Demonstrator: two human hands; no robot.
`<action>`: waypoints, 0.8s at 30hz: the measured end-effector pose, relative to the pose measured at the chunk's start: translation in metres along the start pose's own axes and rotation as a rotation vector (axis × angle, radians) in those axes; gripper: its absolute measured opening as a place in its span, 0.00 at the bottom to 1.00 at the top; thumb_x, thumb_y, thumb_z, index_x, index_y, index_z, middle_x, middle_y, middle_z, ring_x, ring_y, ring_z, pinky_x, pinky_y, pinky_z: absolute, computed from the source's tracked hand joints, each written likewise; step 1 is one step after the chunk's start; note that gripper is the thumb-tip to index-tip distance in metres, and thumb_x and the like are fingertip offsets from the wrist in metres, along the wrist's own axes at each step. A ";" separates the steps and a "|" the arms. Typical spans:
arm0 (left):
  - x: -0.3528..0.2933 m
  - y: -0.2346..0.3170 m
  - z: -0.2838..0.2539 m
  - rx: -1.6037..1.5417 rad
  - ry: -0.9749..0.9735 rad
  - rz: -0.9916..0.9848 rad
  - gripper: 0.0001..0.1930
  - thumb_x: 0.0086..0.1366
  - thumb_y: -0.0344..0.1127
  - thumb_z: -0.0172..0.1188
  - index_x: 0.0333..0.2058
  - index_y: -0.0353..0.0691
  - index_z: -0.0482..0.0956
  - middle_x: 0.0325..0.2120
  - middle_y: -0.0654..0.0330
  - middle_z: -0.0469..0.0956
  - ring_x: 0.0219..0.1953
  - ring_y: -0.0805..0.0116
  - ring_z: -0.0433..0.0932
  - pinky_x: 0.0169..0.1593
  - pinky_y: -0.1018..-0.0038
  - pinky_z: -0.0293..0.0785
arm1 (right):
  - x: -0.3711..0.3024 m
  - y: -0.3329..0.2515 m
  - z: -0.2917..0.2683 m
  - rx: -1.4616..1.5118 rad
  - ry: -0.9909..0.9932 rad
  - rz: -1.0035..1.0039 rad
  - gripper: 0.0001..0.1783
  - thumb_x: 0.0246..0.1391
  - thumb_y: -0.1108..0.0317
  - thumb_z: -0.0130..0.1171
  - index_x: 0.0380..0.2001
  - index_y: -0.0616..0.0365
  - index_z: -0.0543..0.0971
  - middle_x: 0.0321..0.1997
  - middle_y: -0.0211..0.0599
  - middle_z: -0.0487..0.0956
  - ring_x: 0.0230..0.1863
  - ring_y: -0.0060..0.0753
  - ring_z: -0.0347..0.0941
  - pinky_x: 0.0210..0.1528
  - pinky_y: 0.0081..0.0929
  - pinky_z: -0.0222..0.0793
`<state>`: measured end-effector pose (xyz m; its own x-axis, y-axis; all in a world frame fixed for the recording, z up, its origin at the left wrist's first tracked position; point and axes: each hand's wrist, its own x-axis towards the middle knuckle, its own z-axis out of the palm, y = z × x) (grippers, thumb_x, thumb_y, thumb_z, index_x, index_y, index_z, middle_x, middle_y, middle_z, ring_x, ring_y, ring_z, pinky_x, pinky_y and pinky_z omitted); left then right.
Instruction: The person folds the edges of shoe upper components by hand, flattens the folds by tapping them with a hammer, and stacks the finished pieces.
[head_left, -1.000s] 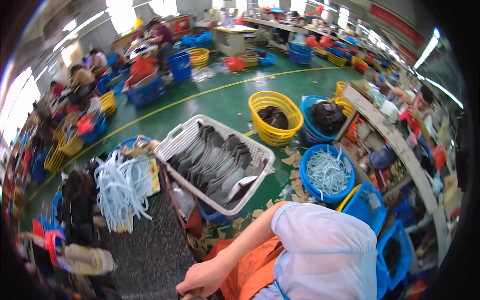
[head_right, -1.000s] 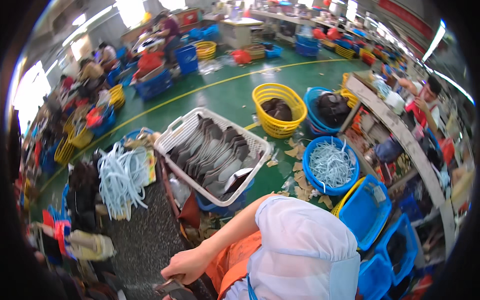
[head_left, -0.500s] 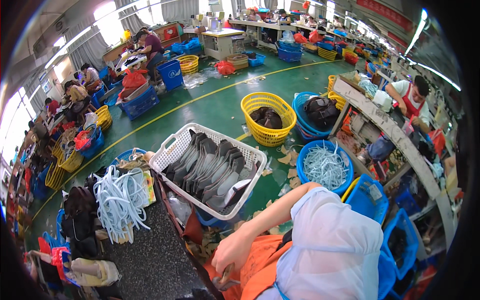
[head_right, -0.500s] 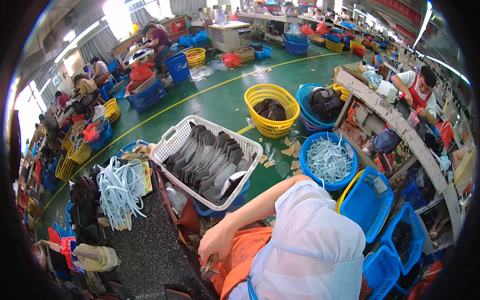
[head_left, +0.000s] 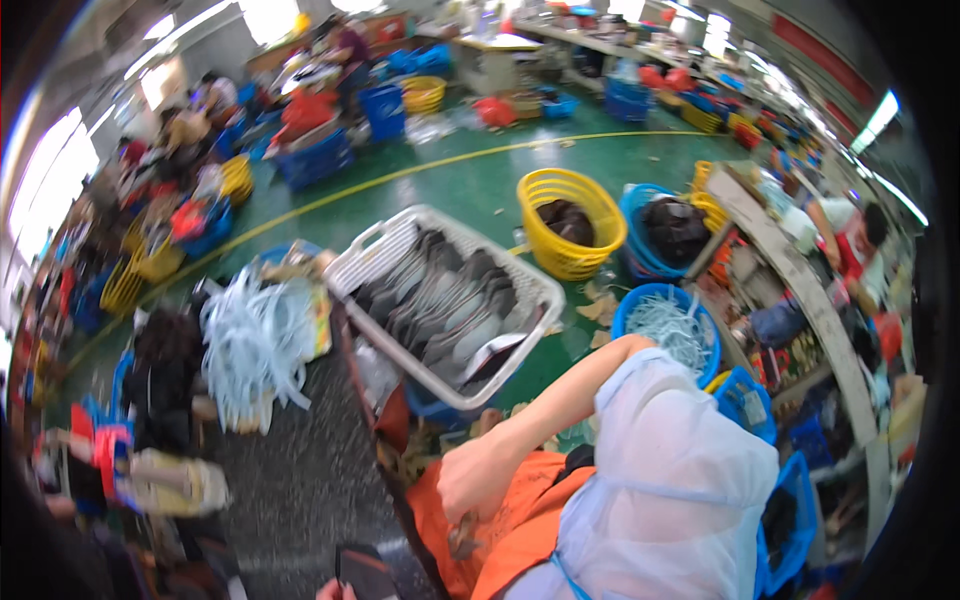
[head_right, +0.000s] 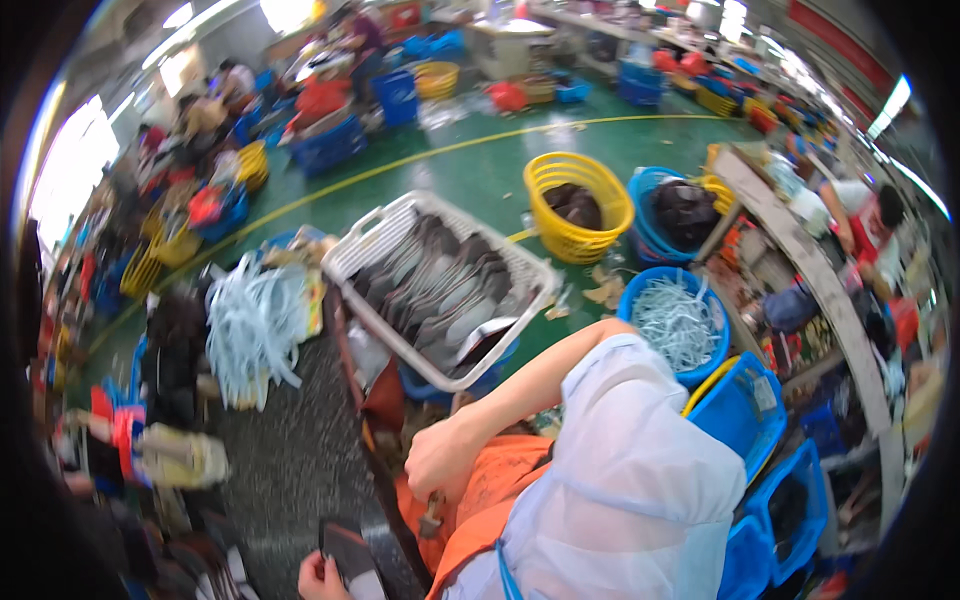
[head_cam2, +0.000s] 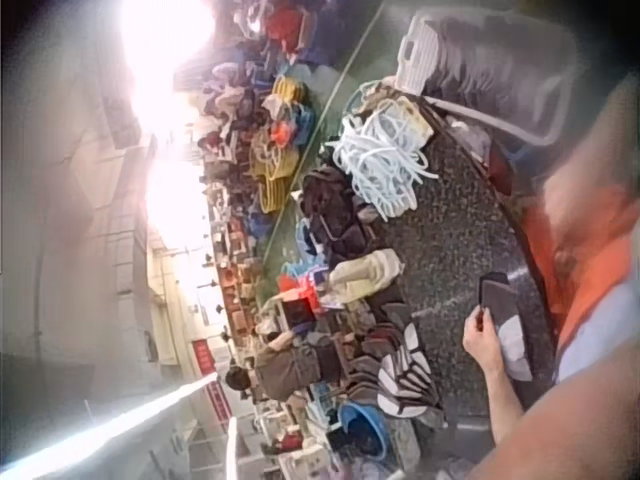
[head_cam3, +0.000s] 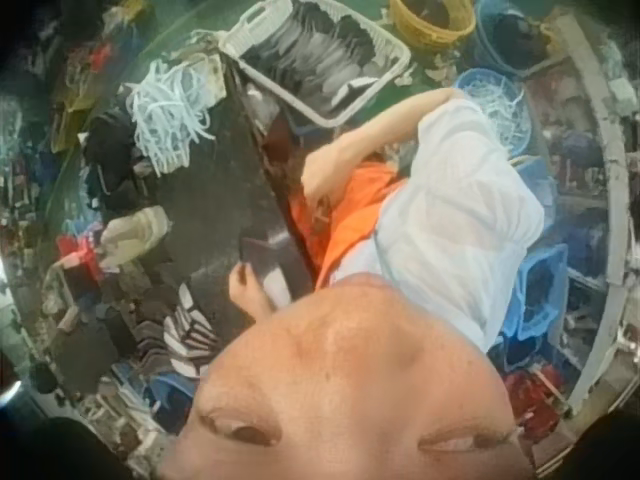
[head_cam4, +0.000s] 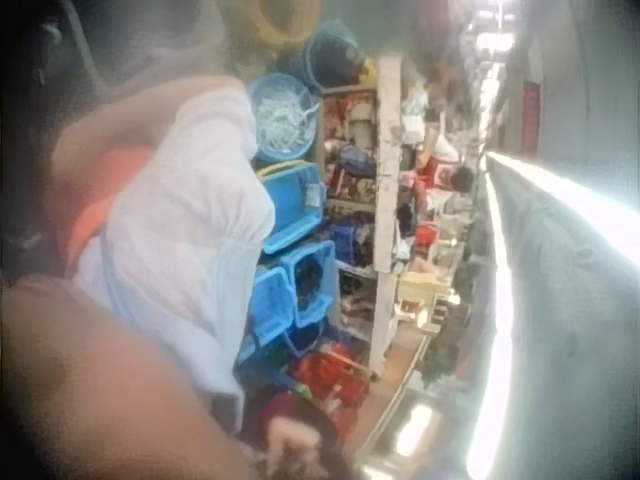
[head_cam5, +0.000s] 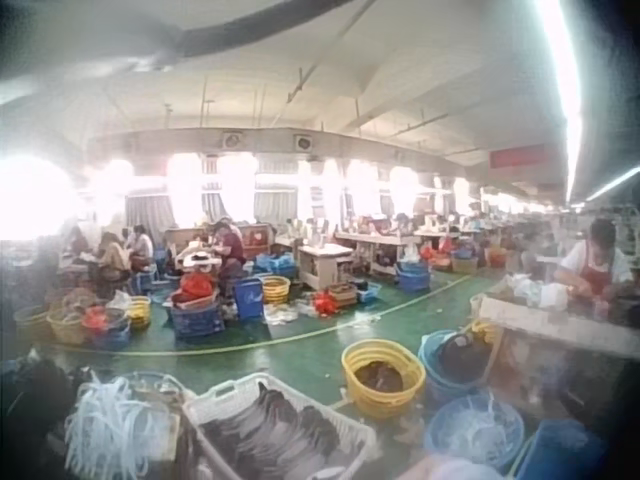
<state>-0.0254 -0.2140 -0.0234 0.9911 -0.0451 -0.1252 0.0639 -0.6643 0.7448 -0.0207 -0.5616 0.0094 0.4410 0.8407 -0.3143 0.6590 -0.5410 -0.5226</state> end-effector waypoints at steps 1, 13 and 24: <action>0.000 0.004 -0.002 0.023 0.009 0.001 0.13 0.67 0.29 0.63 0.49 0.30 0.84 0.44 0.49 0.85 0.46 0.59 0.81 0.52 0.67 0.76 | 0.000 0.002 -0.002 0.016 0.026 0.009 0.15 0.49 0.56 0.65 0.38 0.50 0.85 0.32 0.46 0.84 0.37 0.56 0.81 0.38 0.51 0.74; 0.015 -0.027 0.008 -0.200 0.073 -0.117 0.11 0.63 0.29 0.66 0.44 0.33 0.84 0.31 0.61 0.85 0.31 0.78 0.81 0.38 0.78 0.76 | 0.045 0.047 -0.029 0.113 -0.174 -0.107 0.17 0.51 0.64 0.67 0.45 0.52 0.82 0.22 0.40 0.79 0.27 0.49 0.78 0.27 0.39 0.70; 0.013 -0.033 0.008 -0.785 -0.166 -0.330 0.10 0.62 0.30 0.67 0.41 0.33 0.85 0.31 0.61 0.85 0.32 0.79 0.80 0.38 0.77 0.75 | 0.064 0.035 -0.041 0.331 -0.216 -0.127 0.20 0.54 0.69 0.65 0.51 0.54 0.82 0.32 0.46 0.82 0.31 0.46 0.81 0.32 0.40 0.74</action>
<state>-0.0154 -0.1988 -0.0544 0.8817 -0.0895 -0.4633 0.4681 0.0415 0.8827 0.0558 -0.5274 0.0038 0.2071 0.9051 -0.3715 0.4526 -0.4253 -0.7838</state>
